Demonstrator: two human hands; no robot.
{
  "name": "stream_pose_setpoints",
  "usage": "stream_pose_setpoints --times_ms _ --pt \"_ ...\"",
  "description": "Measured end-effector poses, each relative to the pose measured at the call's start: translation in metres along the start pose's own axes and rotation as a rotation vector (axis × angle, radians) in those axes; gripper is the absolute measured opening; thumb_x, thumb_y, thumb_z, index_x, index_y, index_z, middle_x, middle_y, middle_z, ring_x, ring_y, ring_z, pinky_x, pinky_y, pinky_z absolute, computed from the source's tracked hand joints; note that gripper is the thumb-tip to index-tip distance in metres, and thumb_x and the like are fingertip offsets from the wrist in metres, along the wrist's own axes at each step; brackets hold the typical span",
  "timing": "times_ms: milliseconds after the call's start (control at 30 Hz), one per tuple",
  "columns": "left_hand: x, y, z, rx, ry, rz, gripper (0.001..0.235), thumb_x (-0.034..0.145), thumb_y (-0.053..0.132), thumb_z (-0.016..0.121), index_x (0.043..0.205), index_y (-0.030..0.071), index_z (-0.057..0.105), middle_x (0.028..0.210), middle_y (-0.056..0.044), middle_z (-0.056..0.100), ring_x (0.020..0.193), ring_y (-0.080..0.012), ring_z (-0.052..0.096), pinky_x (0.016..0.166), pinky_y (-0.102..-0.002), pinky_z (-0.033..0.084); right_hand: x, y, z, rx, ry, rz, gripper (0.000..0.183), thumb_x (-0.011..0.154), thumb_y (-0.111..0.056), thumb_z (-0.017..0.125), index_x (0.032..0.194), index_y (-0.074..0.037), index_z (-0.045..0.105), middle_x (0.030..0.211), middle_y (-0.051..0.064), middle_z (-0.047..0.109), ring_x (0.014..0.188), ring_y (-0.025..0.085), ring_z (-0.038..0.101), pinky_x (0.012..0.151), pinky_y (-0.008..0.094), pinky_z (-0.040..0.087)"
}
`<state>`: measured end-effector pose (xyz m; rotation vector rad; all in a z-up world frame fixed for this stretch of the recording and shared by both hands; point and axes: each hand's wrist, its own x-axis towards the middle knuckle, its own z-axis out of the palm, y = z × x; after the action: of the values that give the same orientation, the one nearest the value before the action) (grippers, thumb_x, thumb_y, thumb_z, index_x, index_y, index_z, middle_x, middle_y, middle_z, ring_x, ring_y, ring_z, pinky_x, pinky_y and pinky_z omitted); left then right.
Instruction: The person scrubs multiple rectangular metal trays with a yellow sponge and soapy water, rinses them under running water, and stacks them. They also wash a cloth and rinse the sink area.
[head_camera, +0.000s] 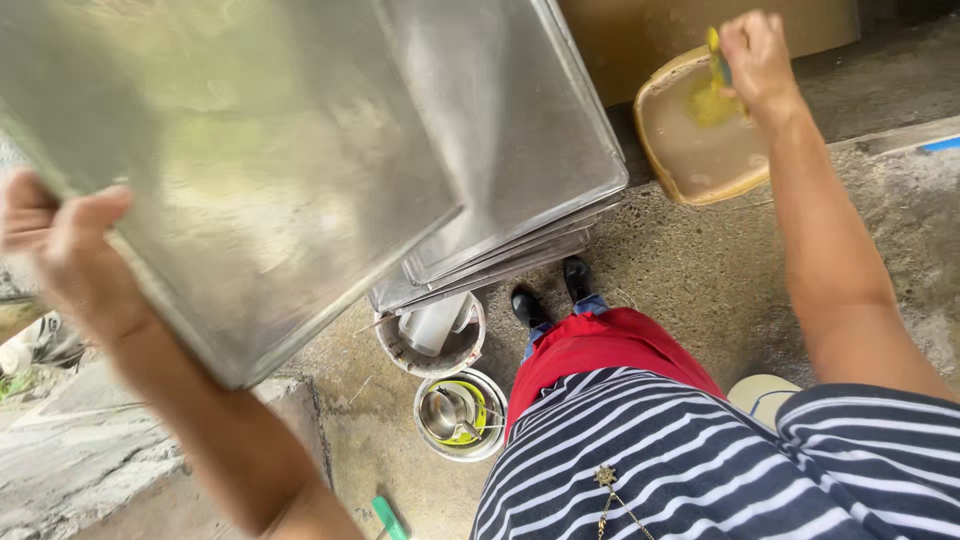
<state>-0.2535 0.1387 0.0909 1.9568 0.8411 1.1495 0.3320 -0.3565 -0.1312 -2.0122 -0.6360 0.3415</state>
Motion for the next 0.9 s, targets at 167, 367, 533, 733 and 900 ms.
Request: stream_pose_setpoints --times_ms 167,367,533,733,900 --pt "-0.046 -0.077 0.126 -0.497 0.014 -0.106 0.036 0.073 -0.002 0.066 0.068 0.020 0.038 0.071 0.005 0.036 0.067 -0.0115 0.035 0.067 -0.026 0.041 -0.059 0.048 0.002 -0.450 -0.084 0.133 0.043 0.107 -0.043 0.063 0.127 -0.006 0.055 0.140 0.019 0.041 0.124 0.036 0.055 0.108 0.052 0.051" --pt "-0.104 -0.129 0.235 -0.521 -0.089 -0.549 0.014 0.078 0.004 0.065 0.082 0.016 0.059 0.071 0.002 0.056 0.065 -0.0104 0.052 0.064 -0.023 0.050 -0.092 0.042 0.021 -0.418 -0.241 -0.055 0.068 0.082 -0.034 0.082 0.138 -0.006 0.053 0.140 0.020 0.044 0.133 0.039 0.044 0.114 0.053 0.034" --pt "-0.131 -0.154 0.266 -0.698 -0.097 -0.720 0.018 0.081 0.002 0.065 0.098 0.008 0.067 0.085 -0.005 0.071 0.073 -0.0165 0.067 0.069 -0.032 0.058 -0.103 0.044 0.019 -0.531 -0.154 -0.021 0.046 0.089 -0.017 0.080 0.133 -0.012 0.068 0.139 0.016 0.056 0.133 0.036 0.051 0.118 0.051 0.038" --pt "-0.146 -0.160 0.274 0.086 -0.113 -0.374 0.023 0.087 0.007 0.081 0.102 0.000 0.065 0.087 -0.008 0.071 0.075 -0.0226 0.068 0.070 -0.038 0.058 -0.091 0.049 0.043 -0.554 -0.238 0.150 0.042 0.090 -0.009 0.075 0.131 -0.012 0.066 0.117 0.016 0.066 0.114 0.032 0.066 0.103 0.044 0.055" --pt "-0.149 -0.128 0.279 0.398 -0.134 -0.382 0.043 0.087 0.011 0.081 0.124 0.000 0.062 0.111 -0.017 0.069 0.102 -0.0324 0.064 0.090 -0.045 0.049 -0.095 0.046 0.040 -0.733 -0.237 -0.156 0.026 0.086 -0.002 0.076 0.110 -0.009 0.072 0.122 0.016 0.063 0.108 0.031 0.065 0.096 0.043 0.056"
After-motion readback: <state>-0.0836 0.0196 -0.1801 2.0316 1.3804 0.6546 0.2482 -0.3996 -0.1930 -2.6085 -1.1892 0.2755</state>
